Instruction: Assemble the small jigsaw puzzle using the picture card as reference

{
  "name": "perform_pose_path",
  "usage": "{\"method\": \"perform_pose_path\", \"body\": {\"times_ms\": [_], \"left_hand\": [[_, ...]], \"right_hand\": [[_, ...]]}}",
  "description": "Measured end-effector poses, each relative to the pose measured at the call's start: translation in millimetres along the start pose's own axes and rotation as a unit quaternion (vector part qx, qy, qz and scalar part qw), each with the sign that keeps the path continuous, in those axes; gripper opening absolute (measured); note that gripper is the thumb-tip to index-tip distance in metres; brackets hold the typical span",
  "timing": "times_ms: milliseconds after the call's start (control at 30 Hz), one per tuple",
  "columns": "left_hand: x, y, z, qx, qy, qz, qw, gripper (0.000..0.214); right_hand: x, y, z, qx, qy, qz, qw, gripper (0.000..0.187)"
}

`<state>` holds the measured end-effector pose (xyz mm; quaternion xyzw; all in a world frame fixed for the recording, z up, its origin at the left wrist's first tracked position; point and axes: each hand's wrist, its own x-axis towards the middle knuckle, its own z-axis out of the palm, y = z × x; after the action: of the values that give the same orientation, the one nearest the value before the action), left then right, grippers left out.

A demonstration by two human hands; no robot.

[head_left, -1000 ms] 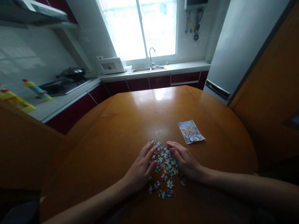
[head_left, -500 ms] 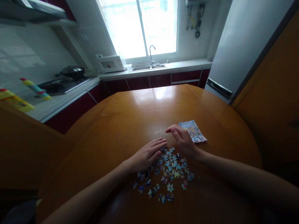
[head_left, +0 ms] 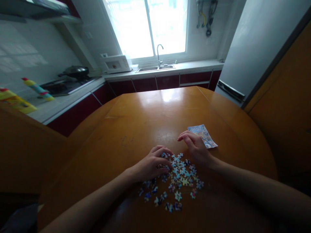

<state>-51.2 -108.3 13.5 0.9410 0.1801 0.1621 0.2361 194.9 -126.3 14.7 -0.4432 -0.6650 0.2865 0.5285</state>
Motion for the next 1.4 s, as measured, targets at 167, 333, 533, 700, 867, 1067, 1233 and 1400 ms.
{"method": "perform_pose_path", "body": {"times_ms": [167, 333, 533, 700, 867, 1067, 1233, 1400], "left_hand": [[-1, -5, 2.7, -0.001, 0.003, -0.005, 1.000, 0.015], [3, -10, 8.2, 0.014, 0.077, 0.035, 0.996, 0.008], [2, -31, -10.6, 0.115, 0.231, 0.041, 0.965, 0.013], [-8, -55, -26.7, 0.250, 0.250, 0.005, 0.935, 0.015], [-10, -52, -23.3, 0.243, 0.135, -0.006, 0.961, 0.026], [-9, -42, -25.3, 0.110, 0.125, -0.037, 0.985, 0.031], [-6, -38, -21.9, 0.047, 0.117, -0.026, 0.992, 0.015], [-4, -38, -19.0, 0.038, 0.119, -0.030, 0.992, 0.016]], "right_hand": [[-1, 2, 2, 0.002, -0.003, -0.003, 1.000, 0.035], [-1, 2, 3, 0.002, -0.003, -0.001, 1.000, 0.036], [-1, 3, 2, 0.008, -0.001, 0.003, 1.000, 0.035], [-1, 4, 1, 0.004, -0.010, -0.004, 1.000, 0.035], [-1, 3, 1, 0.005, -0.014, -0.004, 1.000, 0.034], [-1, 1, 1, 0.005, -0.013, -0.002, 1.000, 0.034], [-1, 0, 1, -0.009, -0.021, 0.001, 1.000, 0.035], [-2, -1, 1, -0.056, -0.058, -0.004, 0.997, 0.022]]}}
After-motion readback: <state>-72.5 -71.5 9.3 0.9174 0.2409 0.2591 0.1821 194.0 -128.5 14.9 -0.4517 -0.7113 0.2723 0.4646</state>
